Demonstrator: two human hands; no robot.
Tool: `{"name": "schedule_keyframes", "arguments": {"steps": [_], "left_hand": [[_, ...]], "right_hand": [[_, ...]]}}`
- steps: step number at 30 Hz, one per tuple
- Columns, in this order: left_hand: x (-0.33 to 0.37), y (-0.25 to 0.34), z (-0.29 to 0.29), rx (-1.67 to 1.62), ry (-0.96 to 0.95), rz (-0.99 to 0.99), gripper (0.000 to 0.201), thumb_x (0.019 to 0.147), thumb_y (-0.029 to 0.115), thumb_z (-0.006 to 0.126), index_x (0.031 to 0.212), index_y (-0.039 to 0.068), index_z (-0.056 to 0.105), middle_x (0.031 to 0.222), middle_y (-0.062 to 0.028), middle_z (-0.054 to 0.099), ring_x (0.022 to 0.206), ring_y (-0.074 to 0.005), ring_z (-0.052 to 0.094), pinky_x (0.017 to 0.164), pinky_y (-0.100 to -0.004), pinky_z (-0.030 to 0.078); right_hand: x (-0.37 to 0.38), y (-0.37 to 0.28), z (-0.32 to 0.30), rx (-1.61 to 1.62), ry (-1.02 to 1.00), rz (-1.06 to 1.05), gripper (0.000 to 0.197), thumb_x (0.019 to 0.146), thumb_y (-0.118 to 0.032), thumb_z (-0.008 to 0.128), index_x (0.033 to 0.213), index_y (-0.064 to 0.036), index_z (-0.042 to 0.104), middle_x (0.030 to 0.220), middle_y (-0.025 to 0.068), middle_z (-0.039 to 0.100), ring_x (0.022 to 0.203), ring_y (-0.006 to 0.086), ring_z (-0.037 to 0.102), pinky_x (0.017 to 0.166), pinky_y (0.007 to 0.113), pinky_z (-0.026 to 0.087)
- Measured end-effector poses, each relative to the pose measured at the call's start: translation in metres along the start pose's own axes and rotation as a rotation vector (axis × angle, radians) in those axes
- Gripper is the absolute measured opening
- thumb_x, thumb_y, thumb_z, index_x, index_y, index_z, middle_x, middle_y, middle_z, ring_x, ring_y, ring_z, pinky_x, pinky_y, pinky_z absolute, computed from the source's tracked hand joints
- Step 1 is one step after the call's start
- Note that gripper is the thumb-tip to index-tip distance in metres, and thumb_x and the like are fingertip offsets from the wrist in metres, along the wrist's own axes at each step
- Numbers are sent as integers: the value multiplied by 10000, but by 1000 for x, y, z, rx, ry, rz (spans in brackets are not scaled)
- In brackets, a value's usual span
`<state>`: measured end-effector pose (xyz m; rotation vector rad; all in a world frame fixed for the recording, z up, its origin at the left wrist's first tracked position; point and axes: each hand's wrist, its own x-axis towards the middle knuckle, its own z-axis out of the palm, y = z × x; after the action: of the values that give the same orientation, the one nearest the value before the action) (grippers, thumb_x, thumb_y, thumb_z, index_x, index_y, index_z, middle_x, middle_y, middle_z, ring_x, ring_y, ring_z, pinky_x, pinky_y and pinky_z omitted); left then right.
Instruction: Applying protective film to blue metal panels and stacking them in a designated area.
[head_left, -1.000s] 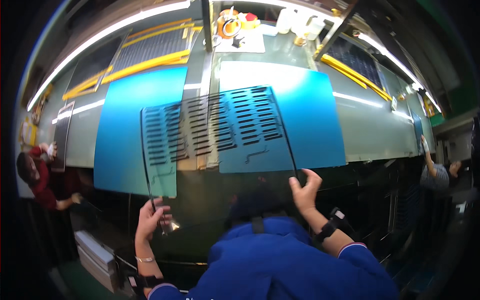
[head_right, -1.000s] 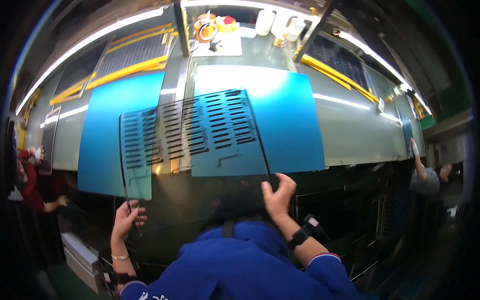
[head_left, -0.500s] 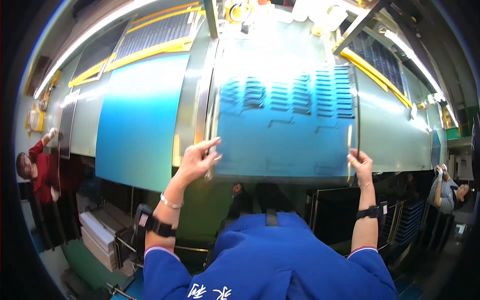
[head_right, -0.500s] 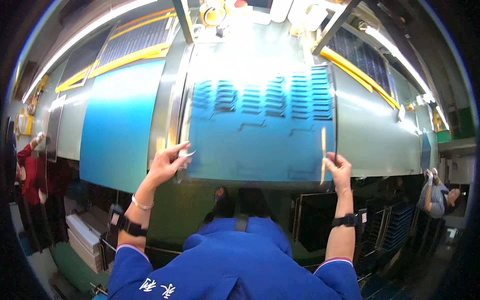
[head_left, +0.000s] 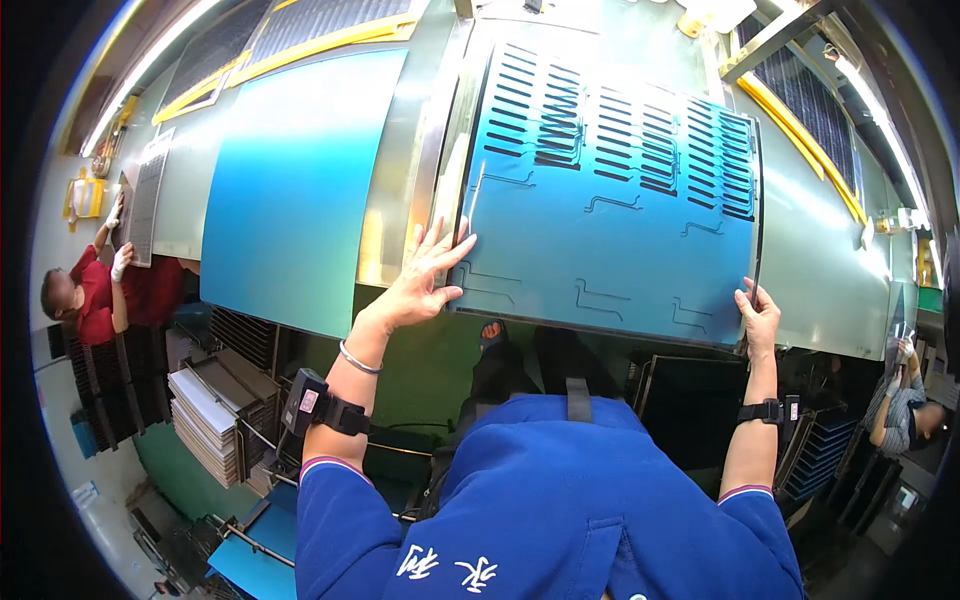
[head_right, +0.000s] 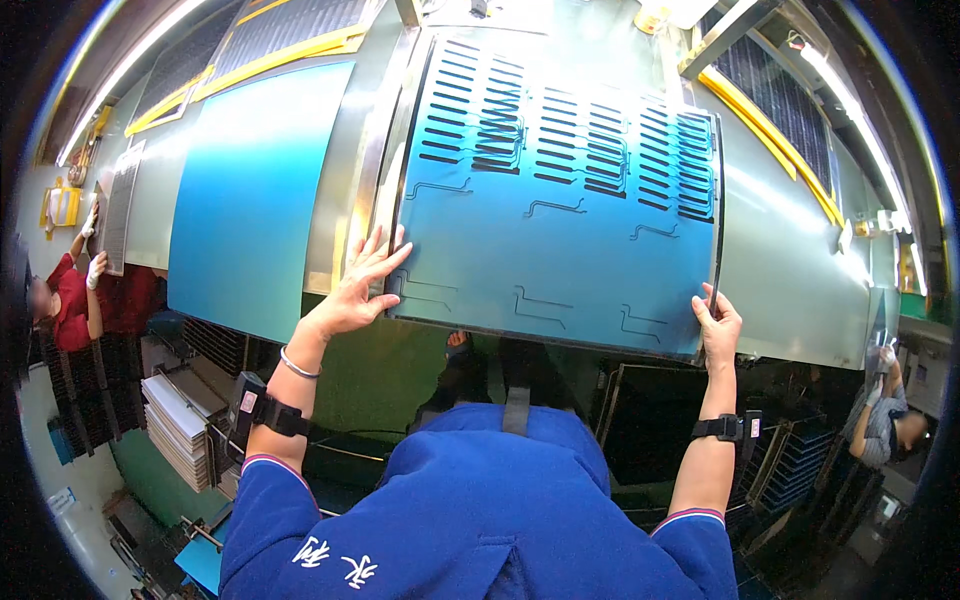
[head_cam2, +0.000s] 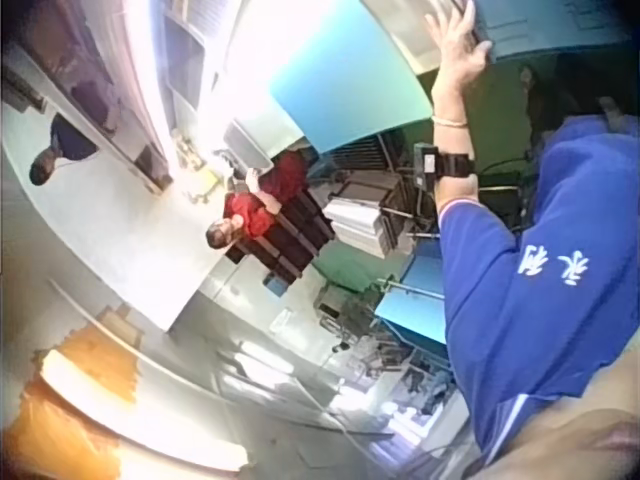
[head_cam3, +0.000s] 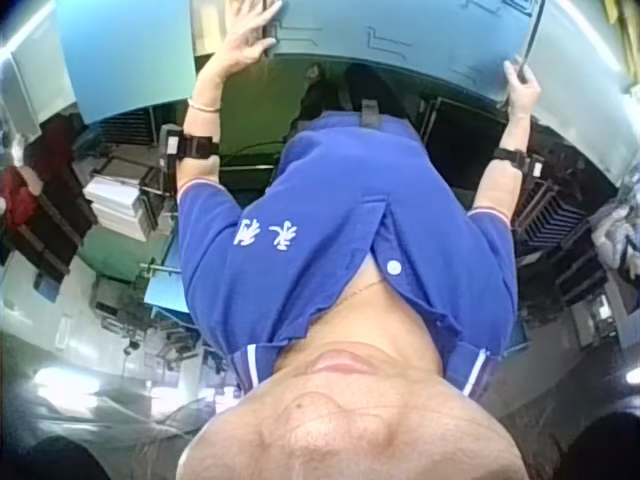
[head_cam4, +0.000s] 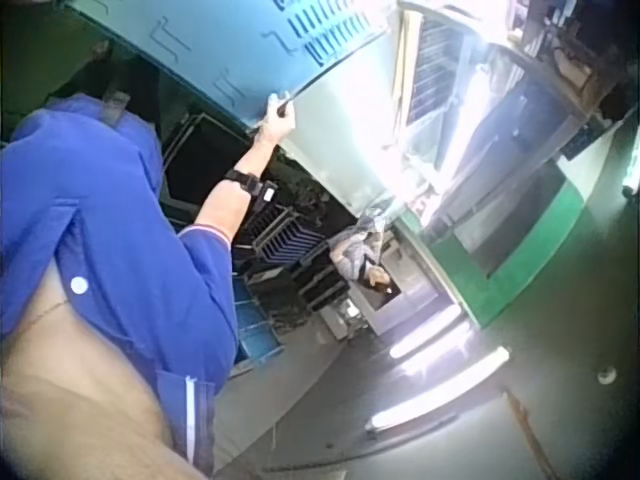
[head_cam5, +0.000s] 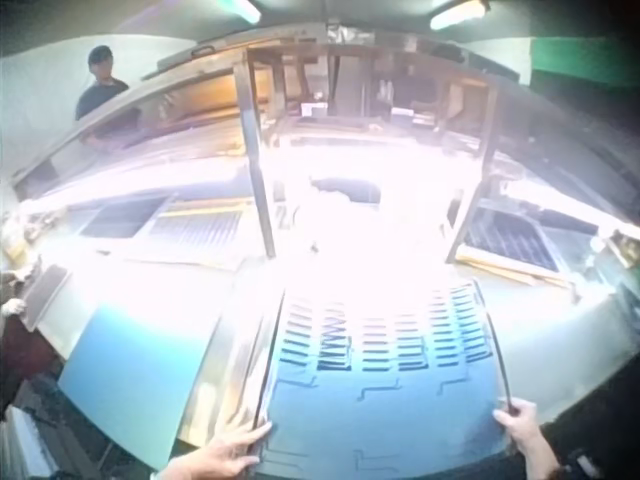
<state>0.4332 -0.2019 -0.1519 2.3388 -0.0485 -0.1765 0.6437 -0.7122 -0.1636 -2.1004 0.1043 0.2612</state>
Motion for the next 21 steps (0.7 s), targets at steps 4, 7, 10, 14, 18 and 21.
{"name": "schedule_keyframes", "arguments": {"steps": [4,7,10,14,18,21], "left_hand": [[3,6,-7,25,-95,-32,872,658,137,700,1431,186,298,1524,-87,133,1409,-315,3,1115,-462,-64],[1,7,-8,30,-135,-56,919,636,184,712,1441,197,269,1530,-89,100,1408,-318,-28,1110,-466,-83],[1,5,-6,25,-152,-67,936,630,202,712,1447,204,253,1532,-92,81,1409,-315,-42,1105,-470,-92],[-2,4,-7,6,-165,-81,940,637,211,703,1452,206,236,1535,-92,57,1408,-308,-63,1098,-473,-105],[0,3,-5,22,-171,-82,929,647,196,695,1453,203,233,1536,-91,48,1408,-304,-72,1095,-473,-113],[2,3,-5,24,-172,-90,933,650,138,696,1454,199,227,1535,-93,46,1408,-300,-78,1094,-471,-116]], "right_hand": [[0,5,-1,15,28,-17,369,782,-108,730,1122,-9,626,788,-59,560,703,29,481,678,178,407],[-1,3,1,12,21,-27,371,780,-106,732,1124,-14,627,781,-61,560,700,27,475,668,175,401],[-2,5,1,11,31,-24,374,777,-105,735,1124,-17,628,773,-60,563,694,26,476,660,175,400],[-5,2,4,28,41,-24,370,778,-101,733,1123,-19,629,766,-61,564,687,26,478,656,173,399],[-4,4,3,42,20,-19,359,782,-96,729,1120,-24,631,765,-62,564,681,26,480,649,174,399],[-1,5,3,43,8,-21,355,785,-96,727,1122,-31,633,763,-64,567,679,22,483,650,172,404]]}}
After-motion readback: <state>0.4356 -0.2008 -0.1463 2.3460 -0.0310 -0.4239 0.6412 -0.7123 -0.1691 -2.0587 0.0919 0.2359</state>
